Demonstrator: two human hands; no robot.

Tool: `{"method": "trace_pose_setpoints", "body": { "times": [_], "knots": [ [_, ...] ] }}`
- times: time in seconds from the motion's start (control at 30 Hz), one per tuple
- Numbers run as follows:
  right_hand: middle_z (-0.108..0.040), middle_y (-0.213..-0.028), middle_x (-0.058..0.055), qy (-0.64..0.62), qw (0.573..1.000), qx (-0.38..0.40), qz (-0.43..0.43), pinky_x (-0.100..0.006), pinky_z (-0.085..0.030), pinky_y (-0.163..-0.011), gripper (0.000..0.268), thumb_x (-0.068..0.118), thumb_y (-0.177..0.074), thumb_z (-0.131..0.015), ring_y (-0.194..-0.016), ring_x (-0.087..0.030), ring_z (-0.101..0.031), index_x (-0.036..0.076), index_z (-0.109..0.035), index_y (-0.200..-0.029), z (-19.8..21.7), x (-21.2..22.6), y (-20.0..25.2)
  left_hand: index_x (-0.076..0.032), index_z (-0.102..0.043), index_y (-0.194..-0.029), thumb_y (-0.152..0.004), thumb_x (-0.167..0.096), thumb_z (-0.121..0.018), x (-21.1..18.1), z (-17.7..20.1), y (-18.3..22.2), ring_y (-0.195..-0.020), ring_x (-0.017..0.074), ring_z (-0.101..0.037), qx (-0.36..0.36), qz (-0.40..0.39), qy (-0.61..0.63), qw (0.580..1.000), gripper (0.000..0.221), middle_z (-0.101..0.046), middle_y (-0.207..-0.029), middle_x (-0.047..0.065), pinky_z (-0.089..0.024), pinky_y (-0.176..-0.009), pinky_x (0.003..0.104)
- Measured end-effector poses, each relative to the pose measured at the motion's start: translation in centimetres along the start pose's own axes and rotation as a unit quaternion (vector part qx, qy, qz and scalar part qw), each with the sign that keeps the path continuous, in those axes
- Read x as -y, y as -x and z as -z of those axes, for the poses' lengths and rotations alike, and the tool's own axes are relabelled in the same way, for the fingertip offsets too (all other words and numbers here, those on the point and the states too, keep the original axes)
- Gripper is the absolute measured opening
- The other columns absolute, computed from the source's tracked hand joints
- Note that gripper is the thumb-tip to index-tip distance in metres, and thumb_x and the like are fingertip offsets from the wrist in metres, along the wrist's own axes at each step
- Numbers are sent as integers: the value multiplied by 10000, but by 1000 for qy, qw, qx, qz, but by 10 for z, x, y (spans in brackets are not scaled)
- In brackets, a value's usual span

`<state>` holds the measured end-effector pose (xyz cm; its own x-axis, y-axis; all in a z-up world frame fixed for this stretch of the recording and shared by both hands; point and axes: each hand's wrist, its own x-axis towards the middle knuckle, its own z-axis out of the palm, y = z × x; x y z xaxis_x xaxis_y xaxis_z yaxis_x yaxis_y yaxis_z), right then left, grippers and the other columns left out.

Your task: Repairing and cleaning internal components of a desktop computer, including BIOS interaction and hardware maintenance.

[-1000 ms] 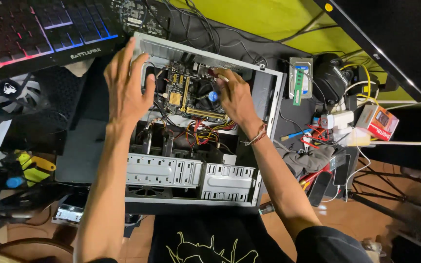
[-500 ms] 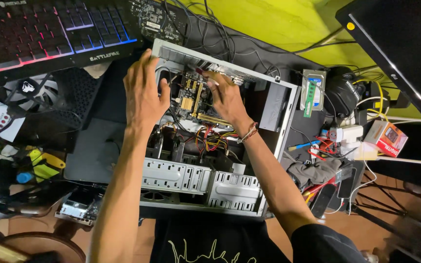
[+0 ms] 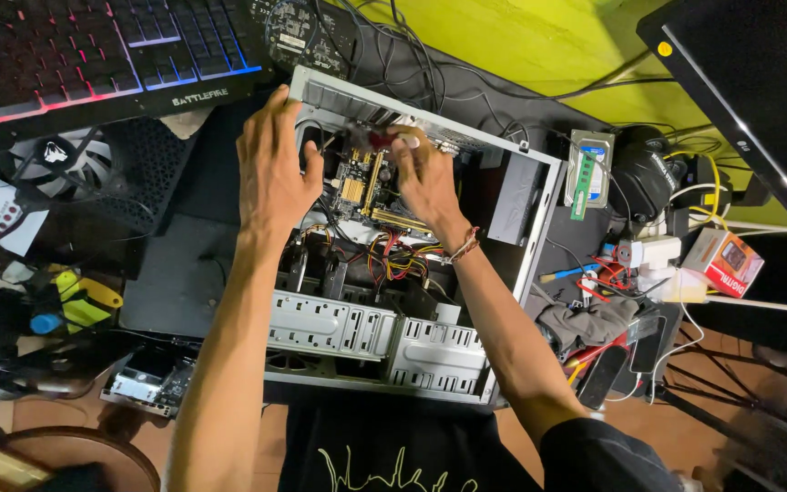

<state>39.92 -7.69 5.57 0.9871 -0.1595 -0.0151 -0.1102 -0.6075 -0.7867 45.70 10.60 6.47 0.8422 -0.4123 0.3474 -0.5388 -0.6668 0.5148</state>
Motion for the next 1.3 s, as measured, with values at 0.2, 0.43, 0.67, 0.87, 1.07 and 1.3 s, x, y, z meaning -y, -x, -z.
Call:
{"method": "trace_pose_setpoints", "body": {
  "times": [0.2,0.43,0.67,0.87,1.07,1.3],
  "knots": [
    [-650,-676,-84,-24,996,-83,-27,-218,-401,-353,514,500,-865,-191,-370,-81,-462,79,-466,-969,1,14,9,-16,-419,-1118,-798,-75,-505,1,-1,1,-1041,314,-451,7,2,-7,1000,336,-407,-1255,156,-412,-771,416],
    [-616,-635,-54,-3,994,-90,-67,-221,-357,-359,440,410,-881,-193,-380,-79,-423,72,-474,-882,-14,7,29,-16,-415,-1120,-794,-74,-515,2,-3,3,-1046,315,-452,8,7,-6,1000,345,-408,-1253,156,-422,-773,418],
    [-563,-580,-48,-24,997,-47,-60,-181,-367,-315,427,379,-887,-201,-370,-76,-453,52,-475,-872,-19,6,48,-23,-410,-1107,-772,-54,-528,0,-1,1,-1037,324,-445,10,4,-5,1000,356,-406,-1249,158,-413,-778,426],
    [-628,-662,-97,-50,996,-30,-73,-186,-400,-346,448,402,-875,-209,-491,-138,-541,51,-486,-891,-12,10,55,-21,-416,-1100,-776,-59,-521,1,-1,1,-1009,329,-455,4,-1,-4,1000,343,-415,-1240,162,-417,-757,422],
    [-622,-612,-84,-33,997,-12,-75,-172,-354,-304,563,528,-846,-182,-360,-75,-471,63,-497,-885,-11,2,59,-18,-421,-1099,-773,-66,-528,2,-3,1,-1026,320,-457,10,1,-11,1000,346,-413,-1242,167,-427,-774,416],
    [-619,-599,-120,-10,996,-37,-75,-203,-386,-345,521,493,-862,-210,-415,-135,-548,58,-494,-902,-4,10,70,-14,-458,-1057,-765,-92,-565,-4,2,4,-1030,321,-450,5,-42,-62,997,321,-323,-1255,167,-440,-775,403]
  ]
}}
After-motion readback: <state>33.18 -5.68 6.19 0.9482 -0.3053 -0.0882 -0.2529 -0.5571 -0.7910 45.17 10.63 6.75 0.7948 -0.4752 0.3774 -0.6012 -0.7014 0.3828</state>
